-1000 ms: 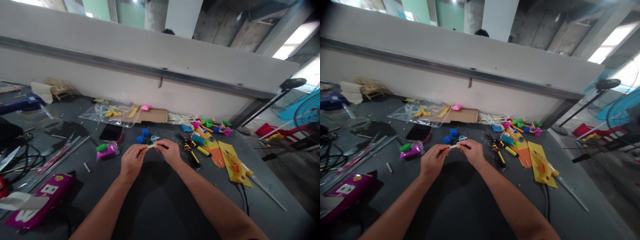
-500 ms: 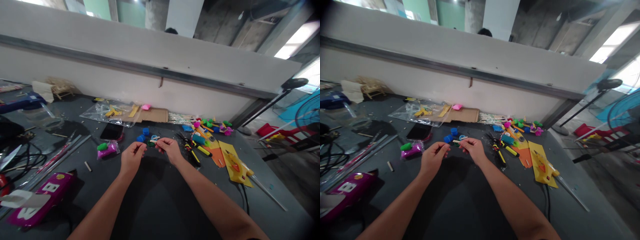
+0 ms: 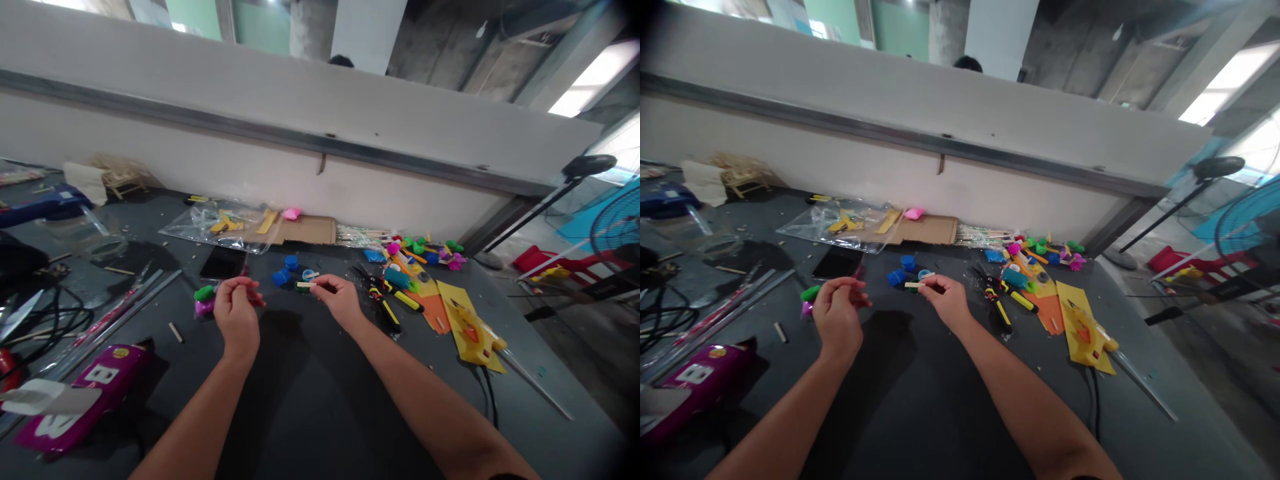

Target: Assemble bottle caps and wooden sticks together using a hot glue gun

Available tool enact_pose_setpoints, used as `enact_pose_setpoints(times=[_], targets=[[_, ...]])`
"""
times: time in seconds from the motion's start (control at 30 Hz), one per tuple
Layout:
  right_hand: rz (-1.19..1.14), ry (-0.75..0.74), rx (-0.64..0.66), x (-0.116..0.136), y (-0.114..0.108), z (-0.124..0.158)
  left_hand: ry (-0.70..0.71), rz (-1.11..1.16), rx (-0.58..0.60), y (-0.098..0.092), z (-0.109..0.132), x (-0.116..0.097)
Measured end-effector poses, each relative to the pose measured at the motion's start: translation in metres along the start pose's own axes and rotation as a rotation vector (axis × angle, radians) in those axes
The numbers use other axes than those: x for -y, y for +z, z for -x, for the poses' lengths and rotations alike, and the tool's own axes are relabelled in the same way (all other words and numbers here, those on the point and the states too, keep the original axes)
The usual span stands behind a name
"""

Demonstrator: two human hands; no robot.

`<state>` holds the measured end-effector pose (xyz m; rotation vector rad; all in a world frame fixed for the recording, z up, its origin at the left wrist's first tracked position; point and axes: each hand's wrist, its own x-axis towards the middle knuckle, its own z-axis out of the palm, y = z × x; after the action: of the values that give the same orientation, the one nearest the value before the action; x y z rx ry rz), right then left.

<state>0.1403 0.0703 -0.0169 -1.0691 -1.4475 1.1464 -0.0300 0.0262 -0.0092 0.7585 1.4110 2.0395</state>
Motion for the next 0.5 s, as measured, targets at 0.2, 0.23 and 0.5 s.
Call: enact_pose_setpoints(times=[0.2,0.23,0.5], targets=[[0.077,-0.078,0.005,-0.006,-0.002,0.0,-0.005,-0.241,0.201,0.002,0.006,-0.001],[0.089,-0.092,0.008,-0.007,-0.002,0.0,0.009,-0.328,0.292,0.003,0.008,0.0],[0.166,-0.182,0.05,-0.009,-0.004,-0.001,0.356,-0.596,0.568,0.002,0.01,0.005]])
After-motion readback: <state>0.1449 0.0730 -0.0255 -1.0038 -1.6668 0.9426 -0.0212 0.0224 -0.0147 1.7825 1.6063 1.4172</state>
